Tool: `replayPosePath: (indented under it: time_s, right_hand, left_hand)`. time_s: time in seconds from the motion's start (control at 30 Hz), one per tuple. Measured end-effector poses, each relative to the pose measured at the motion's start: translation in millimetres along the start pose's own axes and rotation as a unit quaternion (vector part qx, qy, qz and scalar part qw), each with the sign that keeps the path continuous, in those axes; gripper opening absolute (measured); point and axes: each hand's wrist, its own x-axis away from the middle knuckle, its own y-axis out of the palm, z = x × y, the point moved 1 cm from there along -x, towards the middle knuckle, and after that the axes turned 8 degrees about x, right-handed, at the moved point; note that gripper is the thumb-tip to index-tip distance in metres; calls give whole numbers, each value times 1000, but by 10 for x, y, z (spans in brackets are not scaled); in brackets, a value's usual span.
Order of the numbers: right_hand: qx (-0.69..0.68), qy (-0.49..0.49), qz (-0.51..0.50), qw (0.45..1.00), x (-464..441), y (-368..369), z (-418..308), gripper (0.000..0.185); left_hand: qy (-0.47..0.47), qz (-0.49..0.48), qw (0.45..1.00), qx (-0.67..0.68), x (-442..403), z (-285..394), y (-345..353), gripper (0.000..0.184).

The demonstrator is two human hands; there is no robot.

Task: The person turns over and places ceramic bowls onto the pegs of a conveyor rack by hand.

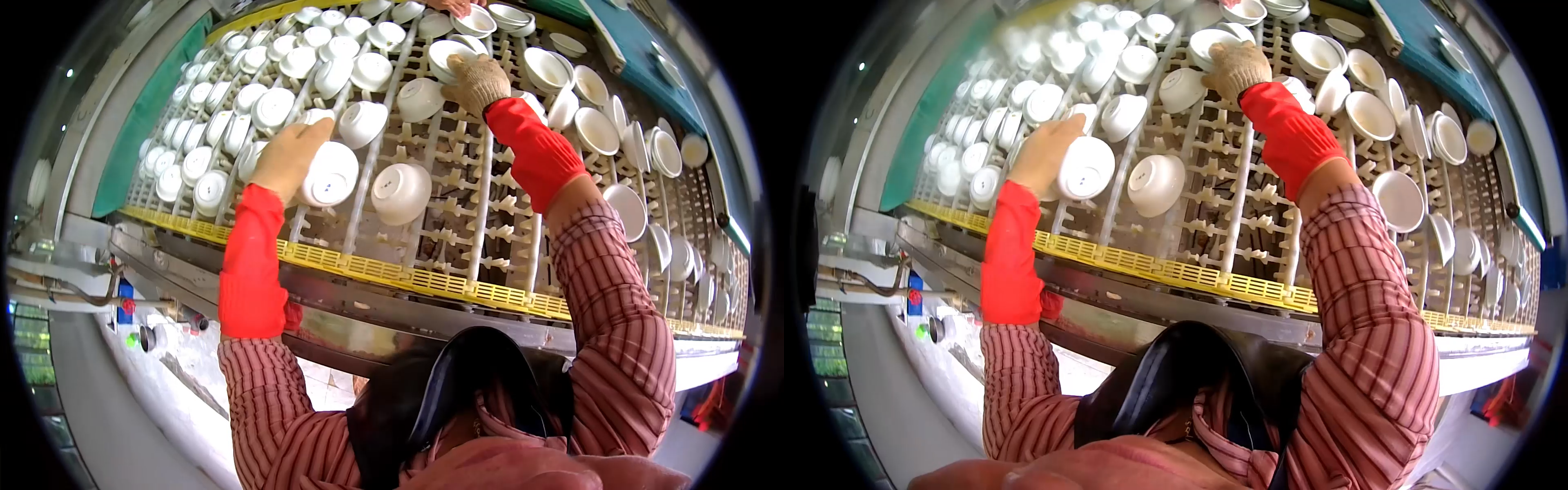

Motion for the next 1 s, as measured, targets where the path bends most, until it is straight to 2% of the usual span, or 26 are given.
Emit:
replayPosePath:
  time_s: [0.03, 0.07, 0.1, 0.2, 0.23, 0.33, 0.37, 0.47, 0.6, 0.67, 0.7, 0.73, 0.8, 0.87, 0.93, 1.0]
  right_hand:
    - [22, -3, -27, 999, -41, 32, -17, 66]
    - [46, -6, -56, 997, -56, 71, -26, 63]
    - [35, 9, -17, 999, -43, 109, -37, 52]
    - [-59, 30, -42, 997, 9, 125, 48, 51]
    - [-77, 21, 12, 997, 123, 121, 83, 47]
    - [-110, 32, -2, 993, 383, 33, 197, 45]
    - [-184, 31, 5, 982, 548, -84, 234, 44]
    - [-110, -1, 52, 993, 597, -162, 283, 59]
    - [-94, -36, 111, 989, 273, -218, 144, 78]
    - [-24, -37, 76, 996, 25, -56, 73, 69]
    - [-2, -44, 104, 994, -95, 231, 78, 47]
    - [5, -100, 129, 987, -202, 419, 136, 42]
    - [-28, -54, 79, 995, -125, 348, 64, 36]
    - [-106, -43, 33, 993, 49, 129, 57, 52]
    - [-130, -46, 0, 990, 307, 26, 149, 58]
    - [-212, -24, -68, 975, 656, -327, 283, 64]
  left_hand:
    - [91, 43, 964, -246, 17, -9, 5, 45]
    - [175, 78, 859, -475, 29, -14, 26, 45]
    - [197, 74, 840, -501, 3, -16, 33, 45]
    - [223, 55, 913, -336, -1, -79, 154, 52]
    - [214, 49, 919, -327, 36, -31, 221, 47]
    - [214, 20, 910, -356, 144, 178, 368, 46]
    - [221, 15, 911, -349, 150, 195, 423, 46]
    - [282, 30, 909, -304, 174, 222, 603, 48]
    - [256, -21, 935, -242, 186, 313, 786, 46]
    - [270, -12, 931, -244, 211, 315, 878, 45]
    - [274, -5, 927, -255, 232, 318, 915, 44]
    - [278, 0, 923, -267, 256, 325, 936, 44]
    - [250, -14, 917, -311, 294, 345, 950, 44]
    - [267, 3, 911, -316, 307, 330, 955, 41]
    - [288, 21, 908, -303, 348, 384, 986, 40]
    - [342, 44, 898, -273, 380, 534, 1034, 50]
